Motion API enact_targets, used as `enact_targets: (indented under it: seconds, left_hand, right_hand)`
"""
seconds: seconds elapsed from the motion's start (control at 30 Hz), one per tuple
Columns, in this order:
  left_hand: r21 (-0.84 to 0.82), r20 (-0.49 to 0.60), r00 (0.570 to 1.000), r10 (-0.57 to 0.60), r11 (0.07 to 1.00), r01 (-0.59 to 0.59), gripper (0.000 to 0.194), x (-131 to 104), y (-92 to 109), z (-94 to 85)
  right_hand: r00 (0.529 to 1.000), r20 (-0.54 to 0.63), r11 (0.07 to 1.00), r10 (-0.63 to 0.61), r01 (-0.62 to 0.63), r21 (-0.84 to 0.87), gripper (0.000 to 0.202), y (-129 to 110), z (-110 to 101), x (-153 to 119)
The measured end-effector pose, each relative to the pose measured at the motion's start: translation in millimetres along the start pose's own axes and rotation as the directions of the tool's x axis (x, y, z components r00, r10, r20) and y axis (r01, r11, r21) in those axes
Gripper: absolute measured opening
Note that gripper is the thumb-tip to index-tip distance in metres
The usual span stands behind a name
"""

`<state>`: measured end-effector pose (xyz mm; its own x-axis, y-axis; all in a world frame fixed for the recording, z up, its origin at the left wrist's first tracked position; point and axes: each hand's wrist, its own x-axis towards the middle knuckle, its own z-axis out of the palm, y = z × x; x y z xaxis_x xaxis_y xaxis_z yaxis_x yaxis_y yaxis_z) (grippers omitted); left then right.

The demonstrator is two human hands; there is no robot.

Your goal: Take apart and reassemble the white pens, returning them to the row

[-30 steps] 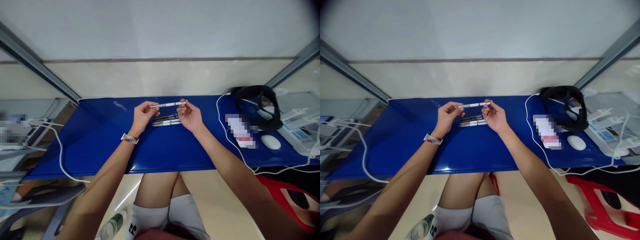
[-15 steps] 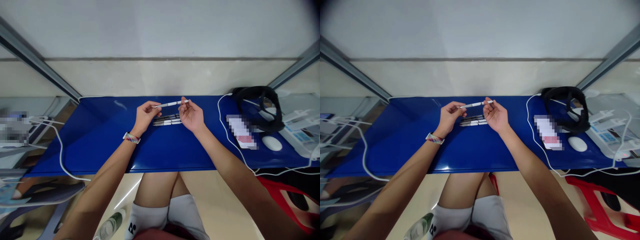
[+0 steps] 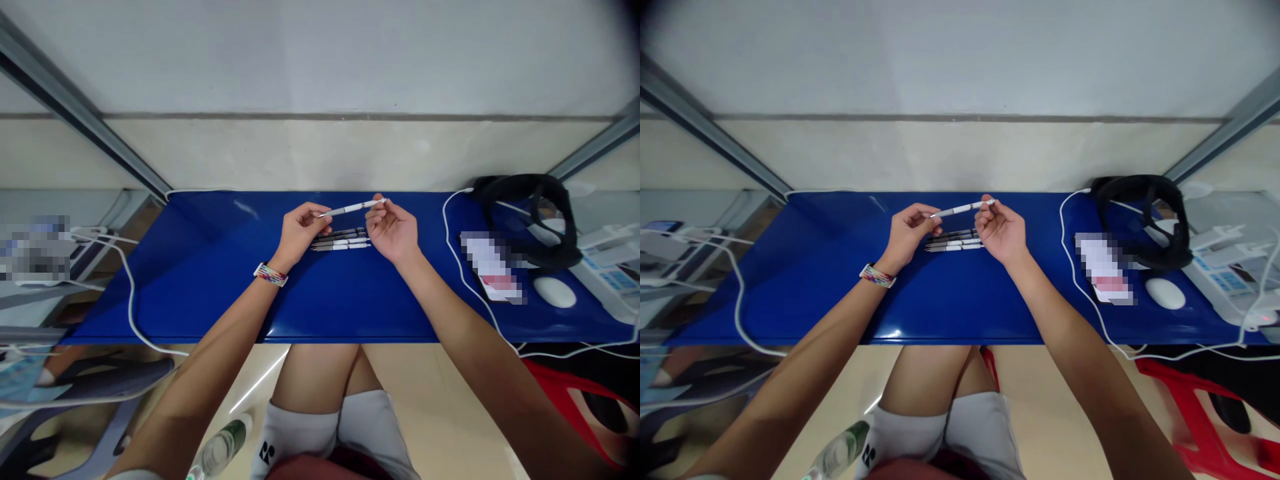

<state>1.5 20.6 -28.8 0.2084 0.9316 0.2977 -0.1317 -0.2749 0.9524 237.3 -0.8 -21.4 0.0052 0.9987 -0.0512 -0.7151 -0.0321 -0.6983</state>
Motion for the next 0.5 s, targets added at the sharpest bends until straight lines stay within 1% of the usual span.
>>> enact_targets:
  seconds: [0.1,0.2,0.37,0.5]
  left_hand:
    - [-0.004,-0.005,1.000,0.008,1.000,-0.008,0.029,1.0,-0.5,-0.8]
    - [-0.002,-0.018,0.999,0.026,1.000,-0.026,0.029,2.2,-0.9,-3.4]
    - [-0.006,-0.025,0.999,0.035,0.999,-0.035,0.026,2.5,-1.3,-5.7]
    - [-0.014,-0.023,0.999,0.039,0.999,-0.039,0.025,2.0,-1.2,-4.8]
  right_hand:
    - [0.998,0.047,0.993,0.047,-0.051,0.103,0.006,-1.6,-0.1,-1.0]
    - [0.994,0.091,0.993,0.063,-0.072,0.096,0.008,-0.8,0.2,-2.4]
    - [0.998,0.035,0.997,0.046,-0.048,0.060,0.011,2.9,0.6,-0.9]
    - [0.999,0.036,0.999,0.029,-0.029,0.014,0.011,3.7,-2.8,2.0]
